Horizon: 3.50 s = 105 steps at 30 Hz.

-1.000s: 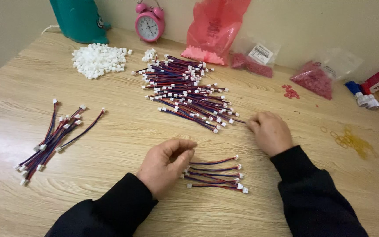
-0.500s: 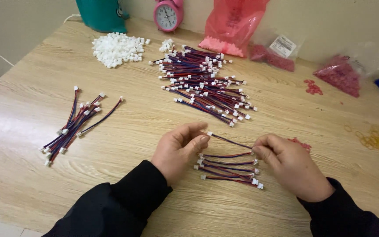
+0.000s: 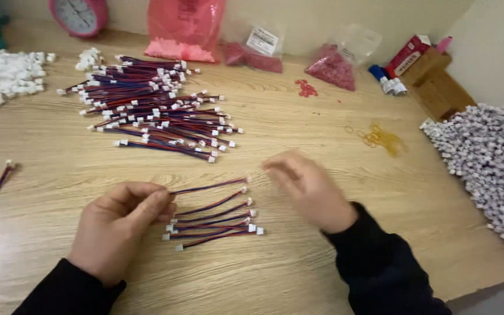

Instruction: Sorting and organizing small electrical wire harnesses on a wooden table

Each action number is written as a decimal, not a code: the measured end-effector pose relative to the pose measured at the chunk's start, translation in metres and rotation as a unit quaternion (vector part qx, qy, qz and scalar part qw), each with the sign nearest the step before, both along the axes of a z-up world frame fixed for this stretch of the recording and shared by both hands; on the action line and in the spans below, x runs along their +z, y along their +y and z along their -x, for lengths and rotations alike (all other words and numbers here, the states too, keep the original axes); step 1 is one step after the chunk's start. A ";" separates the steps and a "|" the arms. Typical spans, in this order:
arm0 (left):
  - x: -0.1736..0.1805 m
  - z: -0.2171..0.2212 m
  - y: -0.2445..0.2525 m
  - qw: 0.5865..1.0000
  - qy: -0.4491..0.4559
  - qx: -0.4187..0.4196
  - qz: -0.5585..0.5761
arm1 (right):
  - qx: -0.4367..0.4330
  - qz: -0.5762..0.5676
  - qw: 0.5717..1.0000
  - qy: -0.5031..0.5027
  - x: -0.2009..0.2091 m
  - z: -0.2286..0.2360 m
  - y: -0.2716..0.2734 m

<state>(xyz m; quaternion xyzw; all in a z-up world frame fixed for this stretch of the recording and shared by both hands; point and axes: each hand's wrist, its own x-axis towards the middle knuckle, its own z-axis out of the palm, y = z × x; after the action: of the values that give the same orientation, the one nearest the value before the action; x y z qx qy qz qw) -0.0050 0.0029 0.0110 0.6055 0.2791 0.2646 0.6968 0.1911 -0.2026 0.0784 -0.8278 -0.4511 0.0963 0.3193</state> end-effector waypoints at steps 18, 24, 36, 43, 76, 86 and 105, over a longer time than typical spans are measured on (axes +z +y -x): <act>0.004 -0.003 -0.002 0.995 0.027 0.038 0.085 | -0.089 0.048 0.977 -0.189 -0.072 -0.094 -0.088; 0.011 -0.001 -0.005 0.994 0.022 0.042 0.095 | -0.184 0.091 0.978 -0.031 -0.040 -0.056 -0.079; 0.009 -0.001 -0.004 0.995 0.019 0.028 0.089 | -0.026 0.120 0.982 -0.141 -0.049 -0.055 -0.072; 0.008 -0.002 -0.003 0.996 0.027 0.025 0.078 | -0.099 0.099 0.984 -0.112 -0.054 -0.061 -0.078; 0.010 -0.002 -0.004 0.995 0.030 0.028 0.091 | -0.174 -0.045 0.982 0.054 -0.046 -0.056 -0.079; 0.013 -0.001 -0.005 0.994 0.026 0.028 0.098 | -0.143 0.015 0.983 -0.116 -0.033 -0.061 -0.067; 0.010 0.000 -0.004 0.996 0.017 0.018 0.087 | -0.170 0.083 0.978 -0.084 -0.028 -0.036 -0.057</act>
<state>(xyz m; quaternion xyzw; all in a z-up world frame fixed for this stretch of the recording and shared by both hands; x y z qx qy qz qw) -0.0047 -0.0006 0.0209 0.5420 0.3235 0.2420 0.7369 0.2269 -0.2592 0.0505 -0.9214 -0.3189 0.0083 0.2219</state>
